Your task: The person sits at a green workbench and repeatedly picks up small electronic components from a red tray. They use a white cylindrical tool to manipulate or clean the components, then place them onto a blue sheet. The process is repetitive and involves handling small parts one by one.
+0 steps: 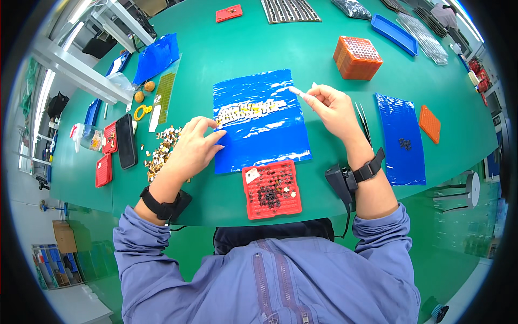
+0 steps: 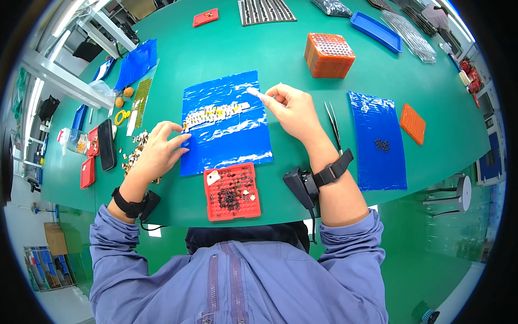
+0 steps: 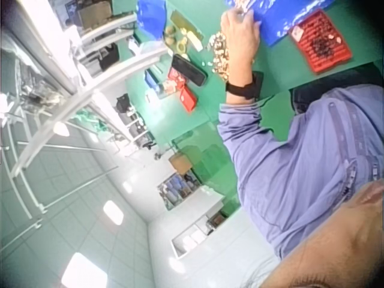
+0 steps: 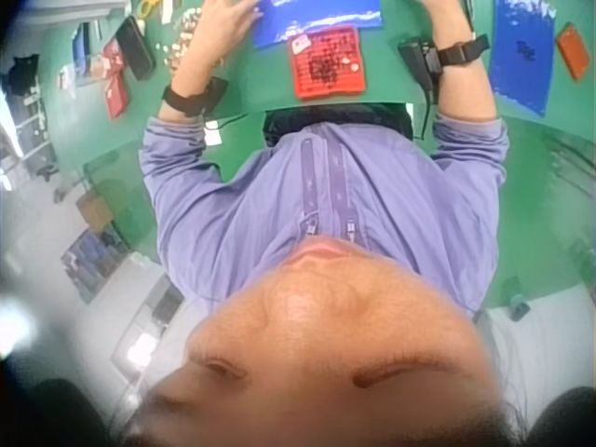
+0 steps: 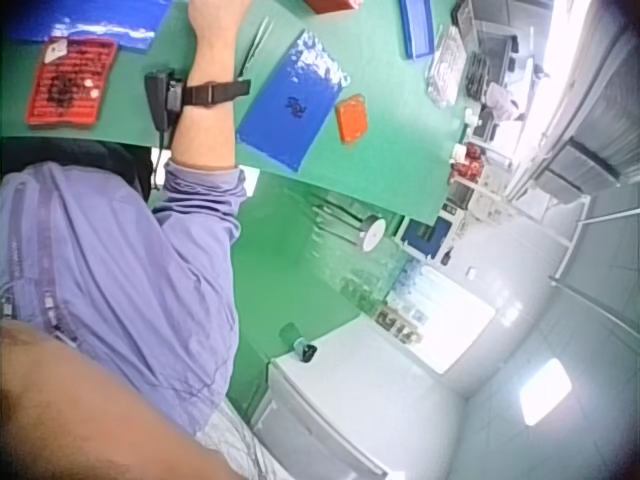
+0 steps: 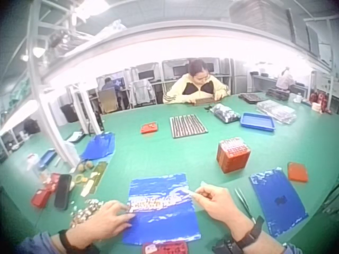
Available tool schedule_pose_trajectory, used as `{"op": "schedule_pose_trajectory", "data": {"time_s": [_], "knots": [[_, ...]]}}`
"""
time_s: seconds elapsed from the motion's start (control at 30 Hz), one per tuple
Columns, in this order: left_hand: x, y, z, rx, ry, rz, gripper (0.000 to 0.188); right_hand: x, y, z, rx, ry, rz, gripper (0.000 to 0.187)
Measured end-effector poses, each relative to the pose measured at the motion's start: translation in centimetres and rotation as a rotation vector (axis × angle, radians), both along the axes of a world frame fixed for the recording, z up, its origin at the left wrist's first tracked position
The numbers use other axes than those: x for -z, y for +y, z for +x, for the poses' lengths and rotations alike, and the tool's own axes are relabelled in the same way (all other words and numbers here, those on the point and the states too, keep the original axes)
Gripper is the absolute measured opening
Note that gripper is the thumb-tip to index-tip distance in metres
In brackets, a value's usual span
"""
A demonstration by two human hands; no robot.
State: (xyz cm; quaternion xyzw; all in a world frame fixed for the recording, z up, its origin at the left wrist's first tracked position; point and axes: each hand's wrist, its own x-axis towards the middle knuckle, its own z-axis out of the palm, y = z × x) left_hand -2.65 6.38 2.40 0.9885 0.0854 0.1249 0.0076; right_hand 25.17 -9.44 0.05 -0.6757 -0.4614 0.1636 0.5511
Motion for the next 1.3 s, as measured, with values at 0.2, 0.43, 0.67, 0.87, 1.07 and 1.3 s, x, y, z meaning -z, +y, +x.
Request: {"op": "schedule_pose_trajectory", "data": {"time_s": [0.2,0.43,0.67,0.87,1.07,1.3], "knots": [[-1.6,1.2,-1.9,-0.156,-0.123,-0.137,0.013,0.5,0.3,0.0,-0.020,-0.009,0.051,0.015],[-3.7,0.2,-6.1,-0.524,0.029,-0.379,0.016,0.0,-0.1,-0.9,-0.043,-0.083,0.015,0.013],[-0.9,-0.2,-8.3,-0.274,-0.074,-0.258,0.016,-0.5,-0.2,-1.8,-0.089,-0.073,-0.002,0.012],[0.1,-0.7,-7.3,-0.246,-0.049,-0.250,0.014,-0.2,-0.2,-1.7,-0.087,-0.112,0.060,0.011],[0.6,-0.5,-7.1,-0.266,-0.026,-0.318,0.012,-1.0,-0.6,-2.1,-0.105,-0.130,0.014,0.011],[0.6,-0.2,-7.3,-0.259,-0.044,-0.325,0.013,-1.0,-0.7,-2.3,-0.115,-0.111,0.025,0.012]]}}
